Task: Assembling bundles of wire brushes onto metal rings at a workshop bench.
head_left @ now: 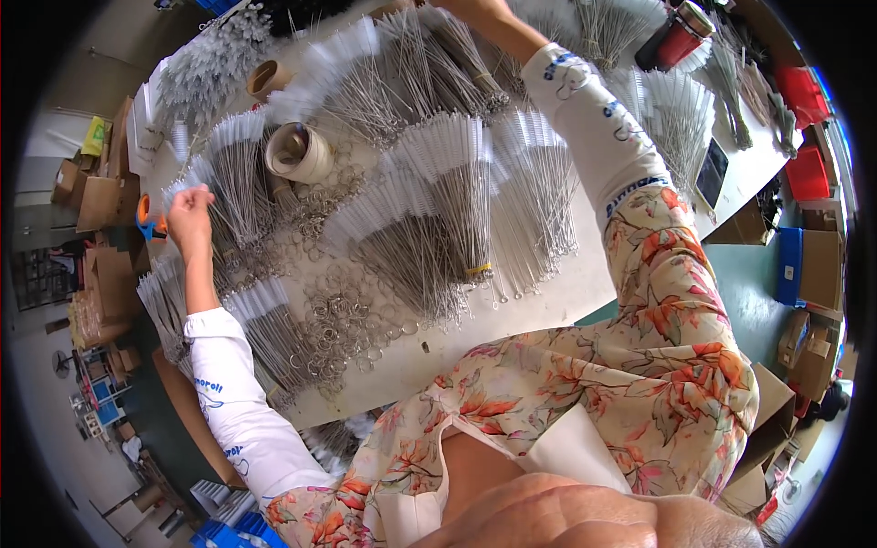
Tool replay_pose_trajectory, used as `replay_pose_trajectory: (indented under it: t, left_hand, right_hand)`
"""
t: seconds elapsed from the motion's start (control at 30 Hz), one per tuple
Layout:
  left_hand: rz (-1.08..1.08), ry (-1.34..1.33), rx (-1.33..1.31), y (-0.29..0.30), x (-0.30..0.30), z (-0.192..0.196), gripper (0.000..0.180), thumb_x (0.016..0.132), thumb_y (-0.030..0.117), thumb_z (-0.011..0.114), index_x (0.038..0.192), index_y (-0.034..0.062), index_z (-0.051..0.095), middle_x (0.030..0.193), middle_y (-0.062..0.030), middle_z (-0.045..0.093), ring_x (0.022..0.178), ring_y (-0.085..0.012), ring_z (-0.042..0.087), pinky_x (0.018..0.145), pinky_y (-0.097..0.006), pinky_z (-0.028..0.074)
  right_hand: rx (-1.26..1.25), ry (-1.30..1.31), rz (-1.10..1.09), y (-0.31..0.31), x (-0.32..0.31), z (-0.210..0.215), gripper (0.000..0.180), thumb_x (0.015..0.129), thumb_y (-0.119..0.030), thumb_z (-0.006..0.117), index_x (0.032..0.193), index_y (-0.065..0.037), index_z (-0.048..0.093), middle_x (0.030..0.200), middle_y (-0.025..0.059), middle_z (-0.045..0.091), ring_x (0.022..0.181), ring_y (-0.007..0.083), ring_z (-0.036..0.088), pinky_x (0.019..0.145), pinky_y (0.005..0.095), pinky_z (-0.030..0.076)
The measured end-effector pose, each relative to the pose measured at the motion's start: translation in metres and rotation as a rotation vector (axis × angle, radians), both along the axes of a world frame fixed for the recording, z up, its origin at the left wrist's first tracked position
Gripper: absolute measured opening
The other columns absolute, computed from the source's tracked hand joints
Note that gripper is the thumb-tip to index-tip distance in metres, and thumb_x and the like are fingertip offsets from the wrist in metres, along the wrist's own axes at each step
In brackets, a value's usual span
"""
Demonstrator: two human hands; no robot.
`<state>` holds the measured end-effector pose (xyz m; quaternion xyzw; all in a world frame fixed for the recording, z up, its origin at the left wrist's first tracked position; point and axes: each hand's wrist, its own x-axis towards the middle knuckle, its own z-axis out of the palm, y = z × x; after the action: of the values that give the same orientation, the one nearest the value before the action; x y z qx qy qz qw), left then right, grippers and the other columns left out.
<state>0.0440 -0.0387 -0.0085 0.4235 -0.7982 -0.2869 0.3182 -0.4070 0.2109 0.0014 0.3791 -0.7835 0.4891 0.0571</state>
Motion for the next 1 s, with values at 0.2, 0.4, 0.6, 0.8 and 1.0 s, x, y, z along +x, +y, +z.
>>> replay_pose_trajectory:
  t: [0.2,0.4,0.6,0.8,1.0]
  left_hand:
    - [-0.047,0.369,0.259,0.091,-0.001,0.078,0.025,0.093,0.015,0.053,0.112,0.0003,0.057,0.078,0.0028,0.049,0.055,-0.0023,0.036,0.049,-0.017,0.032]
    - [0.021,0.482,0.291,0.168,0.035,0.098,0.027,0.095,0.016,0.048,0.116,0.0008,0.053,0.076,0.0031,0.047,0.053,-0.0008,0.036,0.042,-0.014,0.029]
    - [-0.007,0.437,0.473,0.191,0.060,0.075,0.024,0.095,0.017,0.048,0.113,0.0010,0.054,0.073,0.0027,0.045,0.052,-0.0019,0.038,0.038,-0.016,0.028]
    - [0.002,0.480,0.479,0.209,0.076,0.074,0.025,0.096,0.017,0.047,0.111,-0.0007,0.055,0.072,0.0017,0.045,0.051,-0.0015,0.035,0.038,-0.016,0.026]
    - [0.003,0.537,0.508,0.225,0.095,0.072,0.027,0.097,0.019,0.045,0.108,-0.0037,0.056,0.072,0.0017,0.044,0.050,-0.0007,0.031,0.039,-0.016,0.021]
  right_hand:
    - [0.387,0.162,-0.384,0.071,-0.057,0.008,0.031,0.071,-0.030,0.062,0.083,-0.002,0.067,0.077,0.0208,0.065,0.075,0.0356,0.065,0.069,0.0423,0.052]
    - [0.703,0.277,-0.367,0.132,-0.121,-0.043,0.037,0.072,-0.031,0.061,0.093,0.000,0.064,0.081,0.0219,0.065,0.080,0.0368,0.064,0.068,0.0441,0.052]
    - [0.756,-0.094,-0.324,0.128,-0.146,-0.065,0.027,0.070,-0.025,0.067,0.078,0.001,0.066,0.074,0.0156,0.065,0.065,0.0246,0.064,0.060,0.0359,0.051]
    - [-0.018,0.065,-0.126,0.103,-0.077,-0.008,0.014,0.078,-0.012,0.060,0.073,0.001,0.064,0.062,0.0071,0.058,0.049,0.0159,0.050,0.049,0.0309,0.042]
    - [-0.209,-0.493,0.496,0.056,-0.055,0.010,0.015,0.083,-0.008,0.050,0.090,-0.006,0.063,0.079,0.0074,0.061,0.061,0.0168,0.057,0.056,0.0306,0.045]
